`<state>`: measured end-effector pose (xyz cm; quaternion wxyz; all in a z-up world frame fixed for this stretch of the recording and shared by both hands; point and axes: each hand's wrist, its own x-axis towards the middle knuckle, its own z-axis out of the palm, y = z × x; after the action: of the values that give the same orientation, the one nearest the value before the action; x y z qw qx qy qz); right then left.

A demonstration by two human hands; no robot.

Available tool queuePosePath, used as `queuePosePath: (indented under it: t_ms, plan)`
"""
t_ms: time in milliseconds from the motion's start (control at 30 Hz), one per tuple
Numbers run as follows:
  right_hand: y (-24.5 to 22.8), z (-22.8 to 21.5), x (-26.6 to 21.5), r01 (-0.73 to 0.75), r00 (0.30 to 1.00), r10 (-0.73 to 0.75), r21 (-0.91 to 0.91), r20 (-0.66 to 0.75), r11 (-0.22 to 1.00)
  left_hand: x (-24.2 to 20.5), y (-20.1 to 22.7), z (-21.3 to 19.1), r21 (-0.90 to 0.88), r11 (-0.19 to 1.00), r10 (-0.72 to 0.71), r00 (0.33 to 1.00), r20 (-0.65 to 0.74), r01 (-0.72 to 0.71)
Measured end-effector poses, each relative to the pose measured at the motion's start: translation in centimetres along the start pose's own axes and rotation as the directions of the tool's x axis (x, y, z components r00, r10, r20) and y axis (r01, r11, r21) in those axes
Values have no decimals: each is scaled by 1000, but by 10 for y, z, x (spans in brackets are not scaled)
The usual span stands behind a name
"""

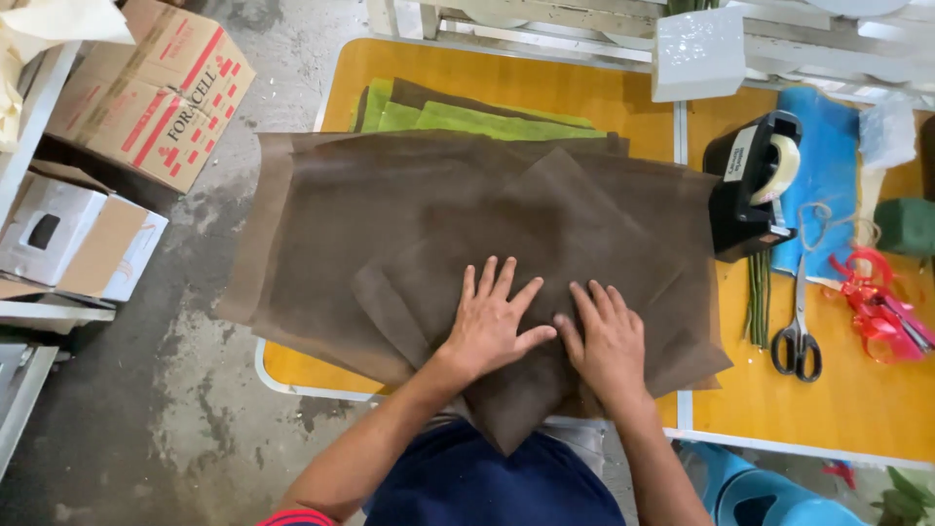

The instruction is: The person folds a large sheet of brown paper on a yellow table. They repeatedly fold the paper in half, smooth the creases with their hands, and adjust the alignment of the edges throughout the process.

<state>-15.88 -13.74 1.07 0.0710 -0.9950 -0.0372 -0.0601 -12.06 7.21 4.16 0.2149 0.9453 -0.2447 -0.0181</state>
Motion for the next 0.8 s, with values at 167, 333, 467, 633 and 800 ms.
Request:
queuePosePath:
  t_ms: [167,333,467,633,800]
  plan:
    - [27,-14,96,-159,982,169,112,-85,981,-8,-1,10,-22,999,43,999,16,-42]
    - [52,-10,177,-241,968,223,186,111,953,-10,-2,12,-1,998,62,998,-19,-62]
    - [58,-18,198,-298,954,205,624,219,722,-12,-6,18,-1,997,77,995,-66,-77]
    - [85,15,201,-281,957,268,597,112,752,-16,-7,18,-16,995,92,990,-104,-94]
    - [79,23,196,-207,972,235,474,1,856,-22,-4,13,-3,1000,15,999,-47,-15]
